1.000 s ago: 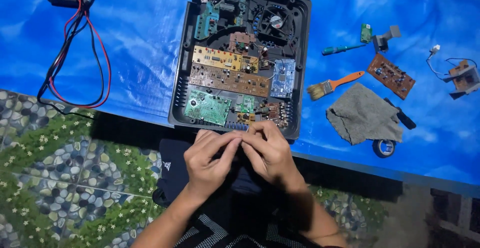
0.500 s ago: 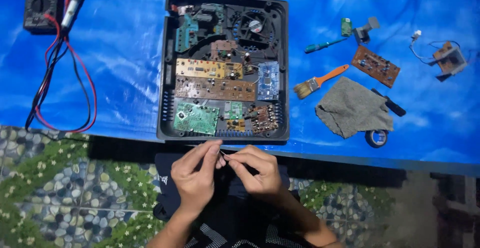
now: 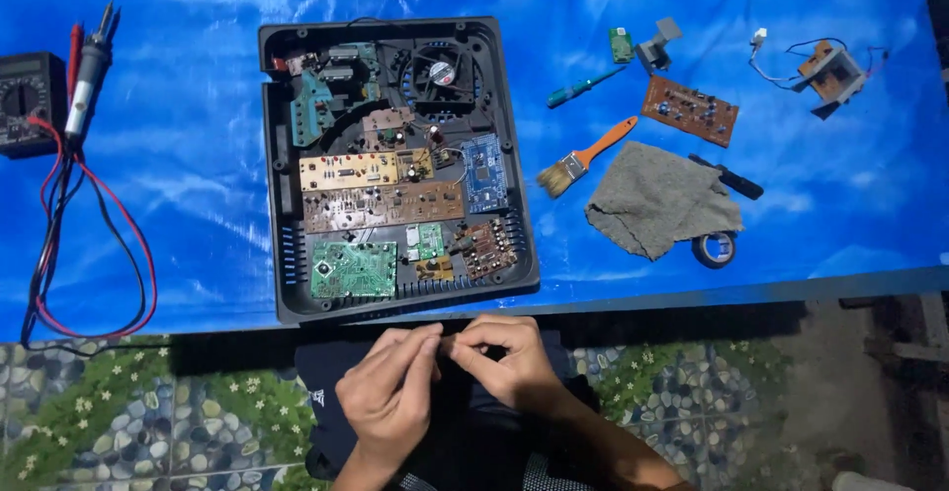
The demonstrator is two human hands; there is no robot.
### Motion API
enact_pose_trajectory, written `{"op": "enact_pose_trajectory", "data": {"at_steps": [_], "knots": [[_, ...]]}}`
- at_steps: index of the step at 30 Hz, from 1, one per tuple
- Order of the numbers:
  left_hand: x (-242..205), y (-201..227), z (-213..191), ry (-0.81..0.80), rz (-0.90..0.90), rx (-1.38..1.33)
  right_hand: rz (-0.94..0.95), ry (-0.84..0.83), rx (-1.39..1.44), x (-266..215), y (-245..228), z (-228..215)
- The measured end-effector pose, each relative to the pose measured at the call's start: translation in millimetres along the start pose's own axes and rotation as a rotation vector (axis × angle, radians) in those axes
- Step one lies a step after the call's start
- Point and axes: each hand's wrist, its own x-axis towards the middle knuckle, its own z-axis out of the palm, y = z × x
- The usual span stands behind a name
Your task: The person works on an open electronic device, manipulating wires and components on the circuit boards. They use a multimeter to test connections and handle various small parts and tools on the blue work surface.
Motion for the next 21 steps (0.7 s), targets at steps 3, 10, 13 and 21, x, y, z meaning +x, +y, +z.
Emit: {"op": "enact_pose_trajectory", "data": {"at_steps": [3, 10, 13, 21], "knots": [[0.7, -5.1, -3.3, 0.006, -0.030, -0.025, 0.072, 0.015, 0.045, -5.1, 7.3, -4.3], [11.9, -4.6, -26.4, 0.114, -0.031, 0.005, 0.145, 0.024, 0.106, -16.2, 31.1, -14.4], [13.2, -6.7, -19.5, -0.023, -0.097, -0.059, 0.002, 0.006, 0.098, -18.2, 22.0, -19.4], [-2.0, -15.4, 12.9, -0.344, -0.063, 0.008, -0.144, 0.064, 0.119, -19.7, 19.6, -36.1]]}}
